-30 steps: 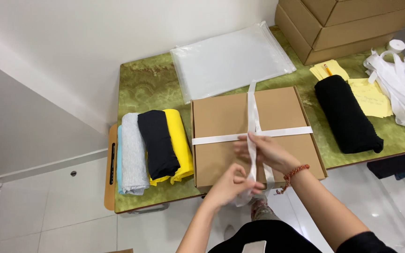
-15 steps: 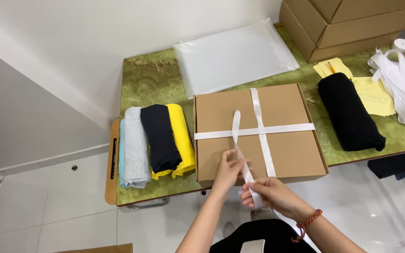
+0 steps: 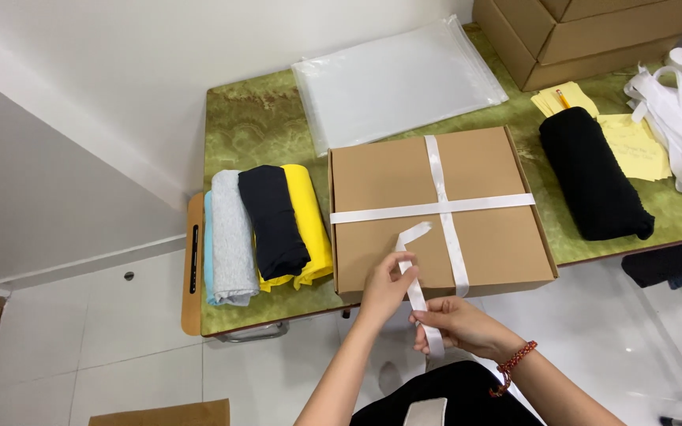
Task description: The person folds a black garment on a table and places it into a clear plastic bag. They then put the bagged garment into a cardboard box, close the box, and secure it by tying a white ribbon around it in a cross pattern.
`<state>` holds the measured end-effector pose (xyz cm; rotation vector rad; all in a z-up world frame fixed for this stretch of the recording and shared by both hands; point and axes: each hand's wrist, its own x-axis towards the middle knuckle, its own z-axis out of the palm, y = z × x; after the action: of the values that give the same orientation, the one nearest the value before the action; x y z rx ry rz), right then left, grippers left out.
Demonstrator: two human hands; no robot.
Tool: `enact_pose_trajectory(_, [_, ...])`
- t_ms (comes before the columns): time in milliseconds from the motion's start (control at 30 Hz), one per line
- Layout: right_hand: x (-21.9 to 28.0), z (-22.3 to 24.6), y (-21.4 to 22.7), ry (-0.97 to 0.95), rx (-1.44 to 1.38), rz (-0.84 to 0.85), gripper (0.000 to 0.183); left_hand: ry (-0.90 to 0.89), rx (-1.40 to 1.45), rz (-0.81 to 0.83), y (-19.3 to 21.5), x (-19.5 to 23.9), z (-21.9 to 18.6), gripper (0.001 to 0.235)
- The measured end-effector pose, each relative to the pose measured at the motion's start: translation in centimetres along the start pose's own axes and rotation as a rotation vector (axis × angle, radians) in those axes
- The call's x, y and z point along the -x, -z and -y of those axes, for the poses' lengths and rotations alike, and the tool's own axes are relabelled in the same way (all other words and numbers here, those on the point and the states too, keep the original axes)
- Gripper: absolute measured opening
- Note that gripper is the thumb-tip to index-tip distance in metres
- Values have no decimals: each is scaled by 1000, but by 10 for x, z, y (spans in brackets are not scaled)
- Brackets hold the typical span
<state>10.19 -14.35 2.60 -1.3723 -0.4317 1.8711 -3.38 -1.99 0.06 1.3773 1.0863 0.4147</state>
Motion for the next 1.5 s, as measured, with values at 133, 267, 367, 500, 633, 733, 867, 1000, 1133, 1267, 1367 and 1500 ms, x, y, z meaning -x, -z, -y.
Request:
enact_pose_trajectory(133, [3,-13,5,-16,-129,-5,21,-69,-107,-13,4,-10,-16,26])
enact_pose_trajectory(267, [3,-28,22,33,-218,-8,20,-335,-186,-34,-4,-25,-22,30])
enact_pose_trajectory(367, [21,-14,12,8,-202,-80,21,-426,-229,-39,-9,-18,-39,29])
enact_pose_trajectory(500, [24,-12,11,2,-192,-170,28,-284,-390,20,-16,-39,-8,35])
enact_pose_trajectory(633, [28,-13,11,36,-172,-183,29,-505,-742,-144,-23,-52,30,52])
enact_pose_trajectory(733, [32,-17,12,35,-154,-156,26,-606,-943,-319,-20,-39,22,57])
enact_pose_trajectory(867, [37,-14,8,43,-175,-148,25,-690,-1062,-327,-20,-38,33,60])
enact_pose_trajectory(1000, [45,-8,1,87,-183,-197,28,-750,-1081,-260,-20,-29,30,53])
enact_pose_trajectory(1133, [55,-1,-3,83,-178,-228,29,-821,-1098,-205,-26,-26,33,54])
enact_pose_trajectory(1267, [54,3,-2,98,-167,-233,30,-817,-1120,-211,-25,-39,36,65])
enact_pose_trajectory(1367, [49,8,-1,140,-186,-208,28,-804,-1139,-197,-23,-51,25,66])
enact_pose_trajectory(1500, [33,11,5,172,-175,-267,31,-553,-1108,54,-16,-52,-6,62])
